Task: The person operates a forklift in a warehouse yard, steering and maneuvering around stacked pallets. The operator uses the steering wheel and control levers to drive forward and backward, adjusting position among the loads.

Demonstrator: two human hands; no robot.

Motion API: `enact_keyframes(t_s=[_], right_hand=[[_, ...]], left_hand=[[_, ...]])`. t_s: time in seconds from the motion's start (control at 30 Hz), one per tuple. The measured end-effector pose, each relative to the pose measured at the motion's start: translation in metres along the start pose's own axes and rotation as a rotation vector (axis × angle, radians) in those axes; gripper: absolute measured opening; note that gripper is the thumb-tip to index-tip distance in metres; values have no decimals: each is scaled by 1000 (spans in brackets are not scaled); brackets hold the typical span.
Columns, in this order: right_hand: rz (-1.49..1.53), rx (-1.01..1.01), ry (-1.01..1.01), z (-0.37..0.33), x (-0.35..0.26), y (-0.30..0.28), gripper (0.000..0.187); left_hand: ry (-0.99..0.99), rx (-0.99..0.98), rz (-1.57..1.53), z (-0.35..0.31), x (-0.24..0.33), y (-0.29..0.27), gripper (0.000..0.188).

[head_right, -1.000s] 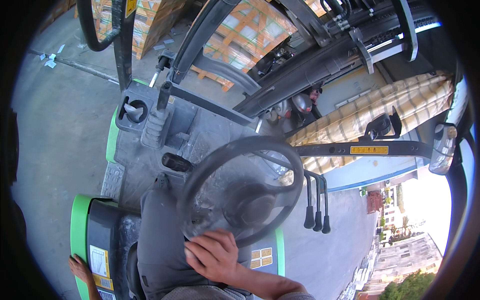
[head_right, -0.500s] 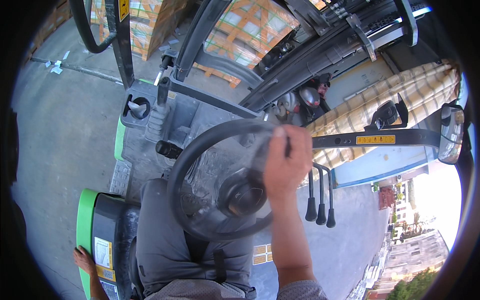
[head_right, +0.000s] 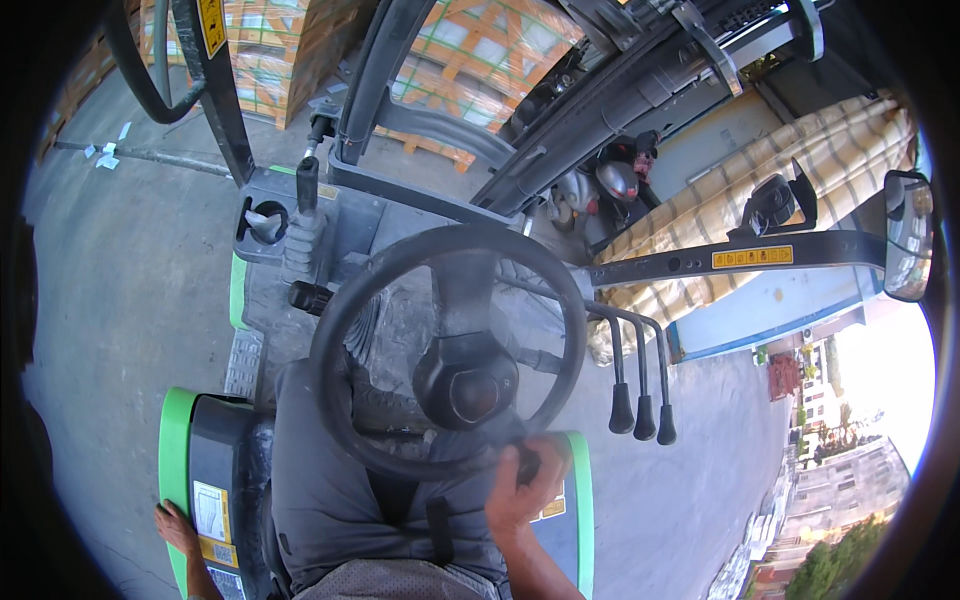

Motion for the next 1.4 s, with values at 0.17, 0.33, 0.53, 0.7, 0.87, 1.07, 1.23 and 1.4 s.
enact_keyframes(t_s=[0.17, 0.33, 0.53, 0.7, 0.87, 1.07, 1.23, 1.4], right_hand=[[101, -51, -40, 7, -2, 0, 13], [90, -44, -38, 27, 4, 3, 14], [129, -16, -63, 38, 11, 8, 15], [104, -7, -105, 41, 7, 8, 15], [90, 55, -12, 70, 5, 18, 10], [173, 177, -47, 145, -28, 66, 11], [309, 125, -357, 159, -101, 124, 11], [453, -244, -470, 55, -155, 123, 26]], left_hand=[[-39, -95, 69, 3, -11, 8, 56], [-49, -91, 128, 25, 63, 1, 57], [116, -324, -1266, 51, 348, -121, 40], [217, -618, -1720, 35, 511, -275, 40], [283, -378, -1359, 43, 566, -303, 39], [377, -210, -1334, 41, 565, -282, 37], [241, -294, -1410, 23, 543, -265, 36], [337, -161, -1575, 11, 536, -259, 39]])
Point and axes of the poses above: each hand's wrist, its own z-axis towards the middle knuckle, its own y-axis out of the palm, x = y × z, the point moved 2 cm from there along z, towards the middle knuckle, and after that the axes turned 11 degrees about x, right-handed, at the moved point
